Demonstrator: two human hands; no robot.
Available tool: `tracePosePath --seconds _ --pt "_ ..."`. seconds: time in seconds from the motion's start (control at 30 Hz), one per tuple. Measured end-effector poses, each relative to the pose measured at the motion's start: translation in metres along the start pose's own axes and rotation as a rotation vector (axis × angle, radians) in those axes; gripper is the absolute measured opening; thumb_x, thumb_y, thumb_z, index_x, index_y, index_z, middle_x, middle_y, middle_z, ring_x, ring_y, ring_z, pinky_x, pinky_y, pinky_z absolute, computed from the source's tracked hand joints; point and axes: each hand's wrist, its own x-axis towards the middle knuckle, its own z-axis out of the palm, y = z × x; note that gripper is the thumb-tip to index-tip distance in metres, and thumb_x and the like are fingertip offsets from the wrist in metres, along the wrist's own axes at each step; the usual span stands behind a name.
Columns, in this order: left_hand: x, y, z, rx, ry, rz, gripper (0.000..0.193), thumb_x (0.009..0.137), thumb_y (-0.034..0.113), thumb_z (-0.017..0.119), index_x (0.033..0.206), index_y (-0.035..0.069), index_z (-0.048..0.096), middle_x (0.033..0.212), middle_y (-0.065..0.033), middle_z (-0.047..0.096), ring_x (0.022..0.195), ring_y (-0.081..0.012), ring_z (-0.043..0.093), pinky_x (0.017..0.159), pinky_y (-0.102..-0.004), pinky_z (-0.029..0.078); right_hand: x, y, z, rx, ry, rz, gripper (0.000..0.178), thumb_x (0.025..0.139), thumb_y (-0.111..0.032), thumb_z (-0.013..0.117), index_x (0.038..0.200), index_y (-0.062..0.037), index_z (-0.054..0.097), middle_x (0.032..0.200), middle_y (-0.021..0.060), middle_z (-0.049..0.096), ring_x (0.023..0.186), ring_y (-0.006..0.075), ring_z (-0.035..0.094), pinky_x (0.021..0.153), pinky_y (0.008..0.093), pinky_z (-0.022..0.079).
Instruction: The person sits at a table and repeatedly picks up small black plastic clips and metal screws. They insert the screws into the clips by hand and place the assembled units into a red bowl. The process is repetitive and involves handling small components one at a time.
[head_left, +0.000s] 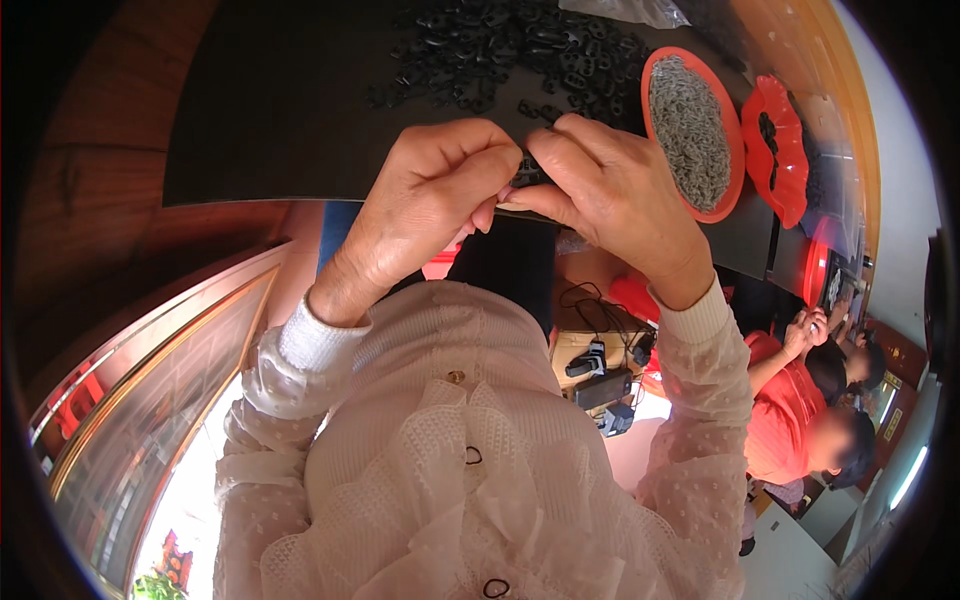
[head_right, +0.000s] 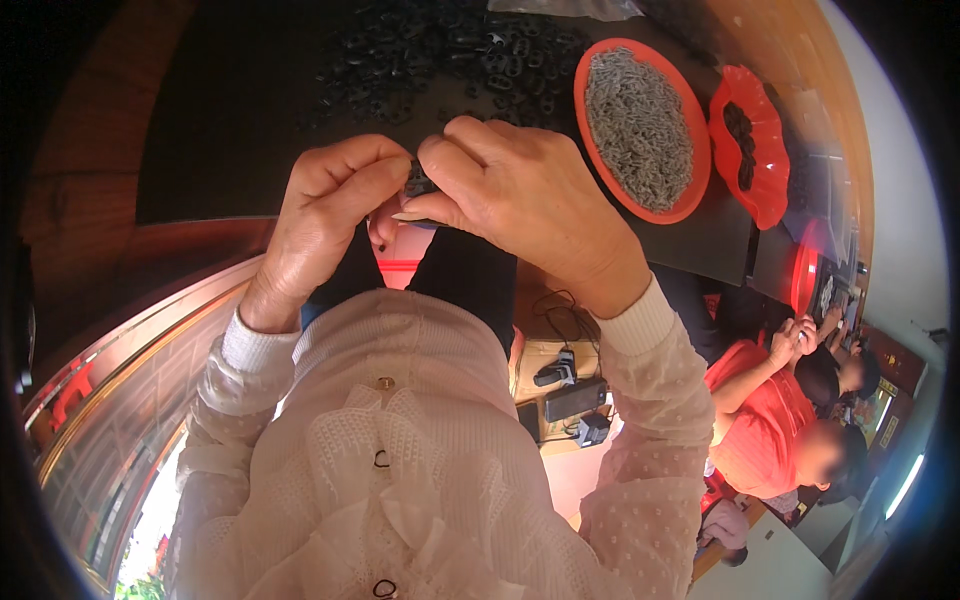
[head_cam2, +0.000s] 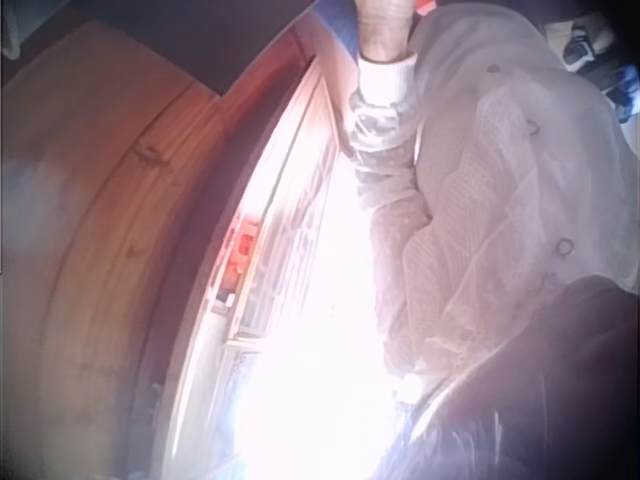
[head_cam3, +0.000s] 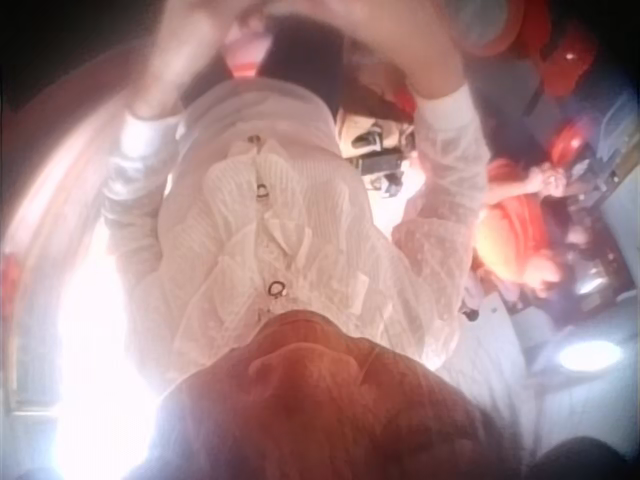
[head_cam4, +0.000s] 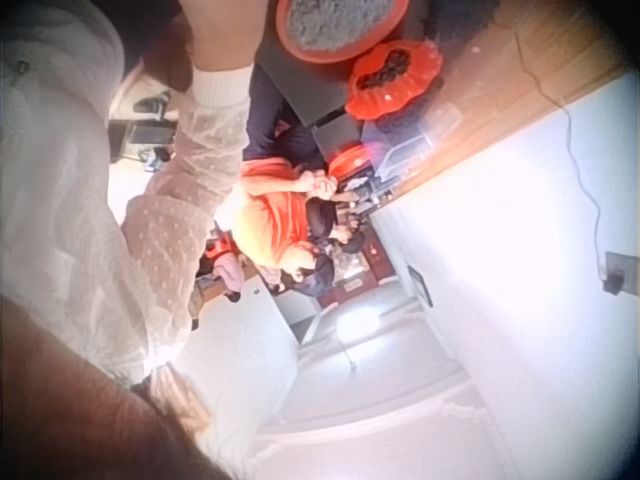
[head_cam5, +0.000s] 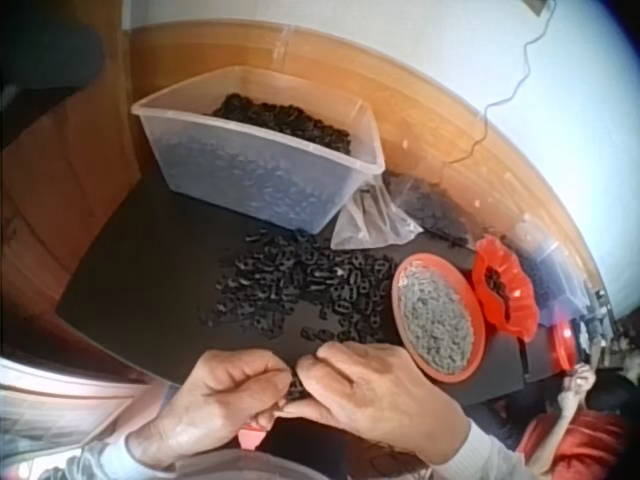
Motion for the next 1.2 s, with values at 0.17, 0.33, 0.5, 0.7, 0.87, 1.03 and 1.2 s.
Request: tracePosePath --seconds 0.17,0.33,0.5,0.7,0.87,1.03,1.2 --pt "0.002 -0.005 0.001 -0.061 0.018 0.022 0.021 0.096 0.014 0.053 0.083 0.001 0.063 0.066 0.0000 0.057 0.055 -0.0033 0.051 0.045 -0.0184 0.038 -0.011 -0.006 0.007 0.357 0.049 0.332 0.030 0.078 -0.027 0.076 0.082 -0.0050 0.055 0.068 0.0045 0.054 0.056 0.0162 0.056 0.048 0.0293 0.043" --pt "0.004 -0.006 0.002 -0.057 0.014 0.038 0.021 0.097 0.015 0.053 0.085 0.001 0.062 0.069 -0.0009 0.059 0.056 -0.0036 0.050 0.047 -0.0186 0.039 -0.013 -0.024 0.011 0.941 0.084 0.750 0.022 0.086 -0.013 0.071 0.077 -0.0012 0.055 0.061 -0.0027 0.051 0.058 0.0035 0.045 0.050 0.0226 0.038" --pt "0.007 -0.008 0.002 -0.040 -0.029 0.041 0.021 0.098 0.016 0.054 0.087 0.000 0.062 0.071 -0.0018 0.061 0.058 -0.0044 0.050 0.051 -0.0195 0.041 -0.016 -0.018 0.006 1.107 -0.017 0.813 0.020 0.089 -0.013 0.069 0.079 -0.0003 0.057 0.064 -0.0048 0.053 0.061 0.0018 0.044 0.053 0.0209 0.037" --pt "0.005 -0.004 0.003 -0.007 -0.027 0.019 0.019 0.097 0.014 0.052 0.088 0.001 0.063 0.070 -0.0020 0.061 0.056 -0.0045 0.049 0.050 -0.0195 0.040 -0.013 -0.014 -0.006 1.116 -0.154 0.816 0.017 0.091 -0.012 0.065 0.082 0.0006 0.058 0.072 -0.0001 0.062 0.068 0.0032 0.053 0.060 0.0203 0.043" --pt "0.006 -0.005 0.001 -0.010 -0.053 -0.008 0.018 0.096 0.012 0.051 0.087 0.002 0.062 0.067 -0.0015 0.060 0.054 -0.0044 0.049 0.049 -0.0195 0.037 -0.014 -0.021 0.001 1.241 -0.072 0.805 0.018 0.092 -0.012 0.063 0.085 0.0018 0.054 0.079 0.0040 0.067 0.074 0.0063 0.061 0.065 0.0247 0.049" --pt "0.006 -0.001 -0.001 0.000 -0.053 -0.056 0.021 0.095 0.016 0.052 0.085 0.001 0.063 0.069 -0.0015 0.060 0.054 -0.0025 0.046 0.047 -0.0184 0.036 -0.019 -0.022 0.009 0.734 0.006 0.601 0.023 0.089 -0.018 0.067 0.091 -0.0001 0.053 0.079 0.0099 0.065 0.069 0.0183 0.065 0.061 0.0294 0.051" --pt "0.004 0.004 0.001 -0.043 -0.042 -0.085 0.021 0.094 0.015 0.052 0.083 0.001 0.062 0.068 -0.0018 0.059 0.053 -0.0032 0.045 0.048 -0.0191 0.036 -0.019 -0.024 0.002 0.289 0.053 0.385 0.040 0.079 -0.034 0.073 0.096 -0.0036 0.053 0.089 0.0117 0.062 0.069 0.0267 0.064 0.057 0.0336 0.051"
